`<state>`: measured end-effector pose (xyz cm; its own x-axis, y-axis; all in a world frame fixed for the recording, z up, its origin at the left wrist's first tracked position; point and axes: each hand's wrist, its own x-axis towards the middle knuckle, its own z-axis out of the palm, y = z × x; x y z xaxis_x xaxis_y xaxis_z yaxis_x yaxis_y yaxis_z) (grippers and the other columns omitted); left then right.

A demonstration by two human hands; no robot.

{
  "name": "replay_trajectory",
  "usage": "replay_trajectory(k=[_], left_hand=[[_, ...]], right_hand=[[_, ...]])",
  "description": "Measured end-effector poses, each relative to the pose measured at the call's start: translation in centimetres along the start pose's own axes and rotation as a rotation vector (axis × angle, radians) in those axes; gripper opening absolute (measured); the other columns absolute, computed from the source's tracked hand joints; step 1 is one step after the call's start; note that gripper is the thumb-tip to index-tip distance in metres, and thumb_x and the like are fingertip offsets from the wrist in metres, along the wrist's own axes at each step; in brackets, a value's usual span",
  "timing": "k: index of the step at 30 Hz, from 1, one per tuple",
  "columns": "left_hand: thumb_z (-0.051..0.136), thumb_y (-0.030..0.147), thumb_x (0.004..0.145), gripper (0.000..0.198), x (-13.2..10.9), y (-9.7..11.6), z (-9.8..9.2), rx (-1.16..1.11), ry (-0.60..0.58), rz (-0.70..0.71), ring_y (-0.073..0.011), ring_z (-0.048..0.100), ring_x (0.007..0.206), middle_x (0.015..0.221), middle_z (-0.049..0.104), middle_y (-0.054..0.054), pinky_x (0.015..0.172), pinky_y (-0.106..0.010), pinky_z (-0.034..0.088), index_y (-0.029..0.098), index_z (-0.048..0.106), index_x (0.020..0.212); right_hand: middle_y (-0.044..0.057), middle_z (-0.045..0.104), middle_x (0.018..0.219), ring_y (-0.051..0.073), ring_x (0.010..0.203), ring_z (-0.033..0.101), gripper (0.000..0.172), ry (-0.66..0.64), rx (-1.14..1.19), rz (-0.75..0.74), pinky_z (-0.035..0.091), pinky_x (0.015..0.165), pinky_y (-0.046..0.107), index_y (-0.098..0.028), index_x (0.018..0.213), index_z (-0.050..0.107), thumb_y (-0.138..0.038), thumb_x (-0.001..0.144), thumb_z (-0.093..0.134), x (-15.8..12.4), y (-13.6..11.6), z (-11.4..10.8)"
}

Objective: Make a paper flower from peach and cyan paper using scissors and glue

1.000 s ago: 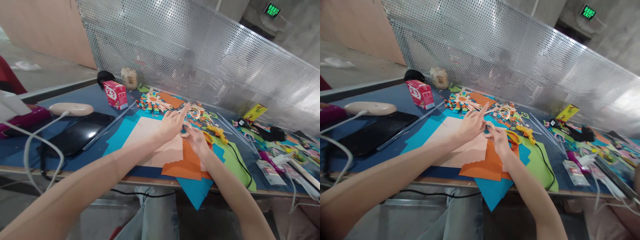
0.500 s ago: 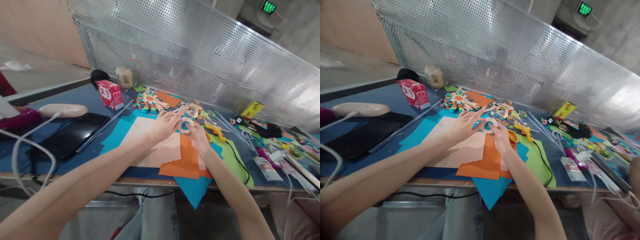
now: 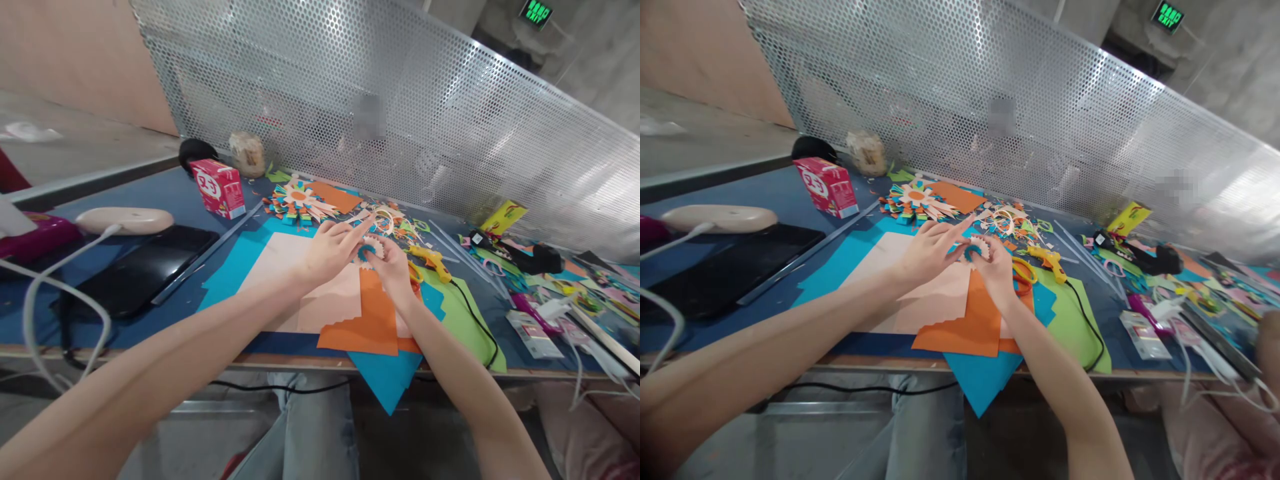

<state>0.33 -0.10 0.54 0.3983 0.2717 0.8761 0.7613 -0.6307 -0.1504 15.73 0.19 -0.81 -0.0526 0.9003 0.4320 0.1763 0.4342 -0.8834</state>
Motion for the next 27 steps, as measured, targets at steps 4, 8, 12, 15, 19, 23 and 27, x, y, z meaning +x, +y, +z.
replay_trajectory(k=[4,8,12,15,19,23,27], left_hand=[[0.043,0.018,0.087,0.056,0.0,0.1,-0.1,0.038,-0.032,0.031,-0.0148,0.059,0.077,0.076,0.066,0.000,0.067,-0.027,0.035,0.015,0.019,0.137],[0.043,0.015,0.085,0.054,-0.1,0.3,0.0,0.089,-0.076,0.049,-0.0161,0.058,0.077,0.075,0.065,-0.002,0.068,-0.028,0.035,0.013,0.023,0.136],[0.040,0.014,0.086,0.052,-0.1,0.5,-0.1,0.079,-0.135,0.037,-0.0163,0.057,0.077,0.073,0.063,-0.002,0.069,-0.028,0.035,0.013,0.025,0.136],[0.037,0.014,0.088,0.051,0.0,0.6,-0.1,0.076,-0.174,0.053,-0.0168,0.057,0.076,0.072,0.063,-0.003,0.069,-0.029,0.035,0.012,0.023,0.136],[0.035,0.015,0.088,0.052,0.0,0.7,0.0,0.084,-0.200,0.057,-0.0181,0.057,0.078,0.073,0.063,-0.003,0.069,-0.029,0.035,0.013,0.018,0.138],[0.036,0.016,0.088,0.057,0.0,0.8,0.1,0.093,-0.222,0.028,-0.0187,0.057,0.082,0.076,0.064,-0.004,0.070,-0.029,0.035,0.012,0.012,0.139],[0.034,0.014,0.088,0.057,0.0,1.0,-0.1,0.109,-0.269,0.039,-0.0182,0.056,0.082,0.078,0.064,-0.004,0.071,-0.030,0.036,0.011,0.011,0.140]], right_hand=[[0.002,0.063,0.082,0.014,0.066,0.055,0.032,0.036,-0.172,-0.038,0.044,0.060,0.026,-0.019,0.097,0.059,-0.031,0.068,0.059,0.0,0.0,-0.1],[-0.001,0.058,0.069,0.011,0.055,0.050,0.035,0.013,-0.231,-0.028,0.040,0.054,0.024,-0.019,0.101,0.055,-0.032,0.069,0.058,0.0,-0.1,-0.1],[-0.008,0.044,0.052,0.011,0.048,0.044,0.036,-0.010,-0.191,0.010,0.037,0.050,0.023,-0.021,0.102,0.052,-0.030,0.068,0.058,-0.1,-0.1,0.0],[-0.009,0.036,0.048,0.010,0.045,0.038,0.035,-0.005,-0.189,0.014,0.033,0.046,0.021,-0.021,0.101,0.052,-0.028,0.067,0.058,-0.2,-0.4,0.1],[-0.009,0.038,0.049,0.009,0.044,0.037,0.035,0.003,-0.212,0.021,0.031,0.044,0.021,-0.021,0.101,0.052,-0.029,0.068,0.058,-0.3,-0.8,0.1],[-0.007,0.047,0.054,0.010,0.046,0.044,0.038,0.014,-0.260,0.009,0.034,0.046,0.022,-0.021,0.106,0.050,-0.031,0.070,0.057,-0.4,-1.0,0.1],[-0.008,0.045,0.051,0.009,0.044,0.043,0.037,0.008,-0.298,0.012,0.034,0.047,0.022,-0.020,0.106,0.050,-0.029,0.070,0.056,-0.3,-0.9,0.0]])
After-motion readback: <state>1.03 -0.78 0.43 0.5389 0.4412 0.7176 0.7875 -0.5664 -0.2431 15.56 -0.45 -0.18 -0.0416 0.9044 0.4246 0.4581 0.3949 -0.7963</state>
